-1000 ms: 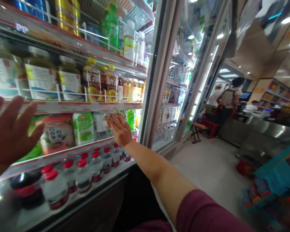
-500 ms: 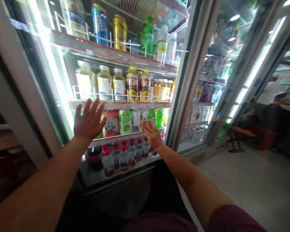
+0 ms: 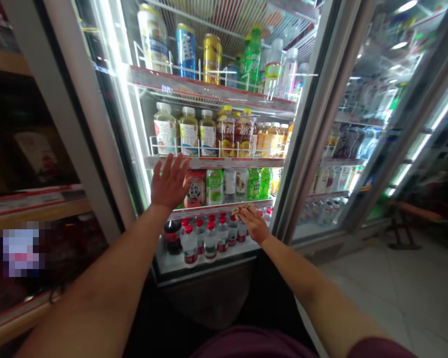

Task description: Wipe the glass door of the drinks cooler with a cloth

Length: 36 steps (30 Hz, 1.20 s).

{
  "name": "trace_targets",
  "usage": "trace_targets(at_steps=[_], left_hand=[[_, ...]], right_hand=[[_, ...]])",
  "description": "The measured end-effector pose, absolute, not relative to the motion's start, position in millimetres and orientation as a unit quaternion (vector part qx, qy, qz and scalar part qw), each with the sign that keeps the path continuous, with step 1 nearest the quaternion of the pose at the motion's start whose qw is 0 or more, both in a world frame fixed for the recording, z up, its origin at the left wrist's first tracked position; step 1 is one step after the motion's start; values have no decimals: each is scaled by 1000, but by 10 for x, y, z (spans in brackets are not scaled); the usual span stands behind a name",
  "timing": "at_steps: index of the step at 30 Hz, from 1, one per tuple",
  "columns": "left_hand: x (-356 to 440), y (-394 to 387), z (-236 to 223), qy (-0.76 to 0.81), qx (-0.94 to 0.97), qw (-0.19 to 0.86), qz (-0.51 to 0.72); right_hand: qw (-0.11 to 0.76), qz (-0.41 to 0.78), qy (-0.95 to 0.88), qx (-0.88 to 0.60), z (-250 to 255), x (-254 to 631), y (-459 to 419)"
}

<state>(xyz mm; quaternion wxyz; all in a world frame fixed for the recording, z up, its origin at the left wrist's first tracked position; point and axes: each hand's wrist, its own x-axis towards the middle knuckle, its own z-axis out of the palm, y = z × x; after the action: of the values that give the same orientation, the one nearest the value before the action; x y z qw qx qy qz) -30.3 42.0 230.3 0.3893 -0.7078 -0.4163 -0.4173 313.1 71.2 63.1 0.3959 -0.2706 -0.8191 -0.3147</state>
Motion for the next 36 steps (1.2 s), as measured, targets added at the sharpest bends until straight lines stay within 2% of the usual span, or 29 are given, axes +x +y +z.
trace_targets(at_steps=[36], left_hand=[[-253,355,2320,-440,-701,380,-413]], right_hand=[[360,-258,-858,-261,-31,3195,682]])
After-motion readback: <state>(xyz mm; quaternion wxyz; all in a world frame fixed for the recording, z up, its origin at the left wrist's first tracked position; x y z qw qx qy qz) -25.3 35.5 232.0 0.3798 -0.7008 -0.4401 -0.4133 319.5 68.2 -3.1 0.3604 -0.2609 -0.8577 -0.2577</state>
